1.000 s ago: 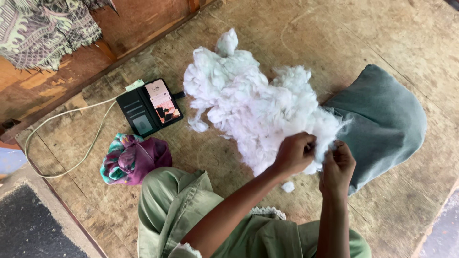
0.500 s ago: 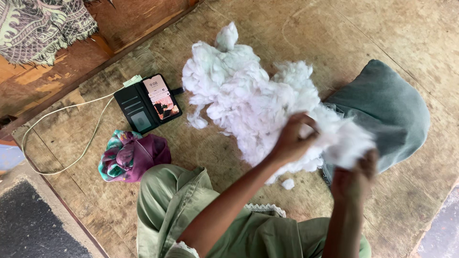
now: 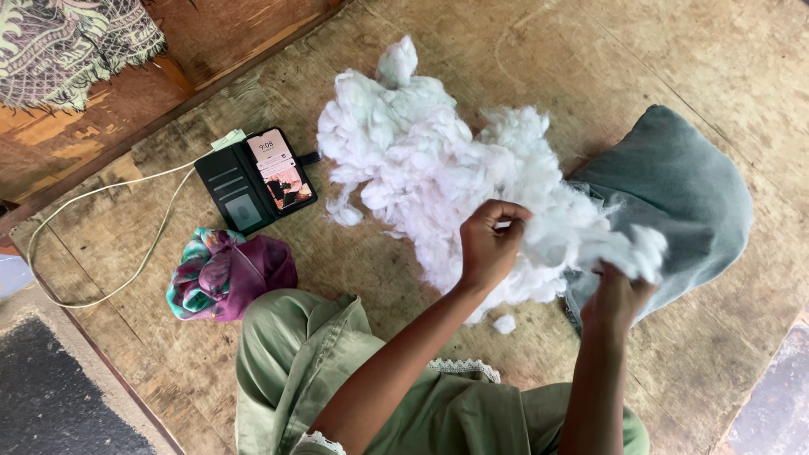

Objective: The person sits on the floor and repeatedly pulls apart and fluffs a large pile of white cotton fibers by hand. The hands continuously separate clumps and aerate the material without using any tools.

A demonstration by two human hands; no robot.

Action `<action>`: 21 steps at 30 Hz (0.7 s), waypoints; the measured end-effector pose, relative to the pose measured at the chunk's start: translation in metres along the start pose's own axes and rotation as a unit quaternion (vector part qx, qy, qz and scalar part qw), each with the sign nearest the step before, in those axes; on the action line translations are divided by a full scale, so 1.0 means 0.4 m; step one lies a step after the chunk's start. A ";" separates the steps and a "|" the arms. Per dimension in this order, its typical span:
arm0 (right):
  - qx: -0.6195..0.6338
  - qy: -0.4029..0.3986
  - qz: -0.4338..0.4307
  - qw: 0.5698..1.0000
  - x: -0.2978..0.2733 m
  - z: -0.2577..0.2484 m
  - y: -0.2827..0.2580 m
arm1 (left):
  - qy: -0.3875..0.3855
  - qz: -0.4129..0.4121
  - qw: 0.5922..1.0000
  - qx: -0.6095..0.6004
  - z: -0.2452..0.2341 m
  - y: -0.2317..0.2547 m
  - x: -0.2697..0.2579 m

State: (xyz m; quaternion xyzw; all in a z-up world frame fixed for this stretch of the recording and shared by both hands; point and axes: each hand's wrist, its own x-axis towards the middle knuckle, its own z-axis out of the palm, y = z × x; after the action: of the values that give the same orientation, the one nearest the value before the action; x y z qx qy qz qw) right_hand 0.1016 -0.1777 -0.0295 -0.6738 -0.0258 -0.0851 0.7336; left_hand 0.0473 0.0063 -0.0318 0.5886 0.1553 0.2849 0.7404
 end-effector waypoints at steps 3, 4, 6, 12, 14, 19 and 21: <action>0.122 -0.081 -0.022 0.989 -0.014 0.002 0.027 | -0.066 -0.003 0.997 0.028 0.019 -0.010 -0.013; 0.145 -0.081 0.023 0.986 -0.018 0.008 0.035 | -0.100 -0.002 0.993 0.068 0.031 -0.015 -0.015; 0.188 -0.076 0.112 0.973 -0.037 0.026 0.053 | -0.168 -0.003 0.975 0.148 0.060 -0.026 -0.026; -0.090 0.075 0.027 0.993 0.031 0.015 -0.013 | -0.121 -0.017 0.990 0.073 0.040 0.005 -0.011; -0.013 0.012 0.059 0.998 0.023 0.012 -0.024 | -0.082 0.039 0.988 0.122 0.003 0.016 0.007; 0.115 -0.122 0.117 0.979 -0.018 -0.027 0.010 | -0.132 0.104 0.979 0.113 0.038 -0.013 0.003; 0.071 -0.131 0.104 0.983 -0.052 -0.010 0.076 | -0.142 0.126 0.968 0.166 0.057 -0.016 -0.035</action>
State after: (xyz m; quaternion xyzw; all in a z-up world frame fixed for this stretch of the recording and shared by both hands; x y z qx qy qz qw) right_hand 0.0856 -0.1776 -0.0628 -0.6244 -0.0568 0.0828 0.7746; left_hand 0.0508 -0.0211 -0.0334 0.7528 0.0181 0.2597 0.6046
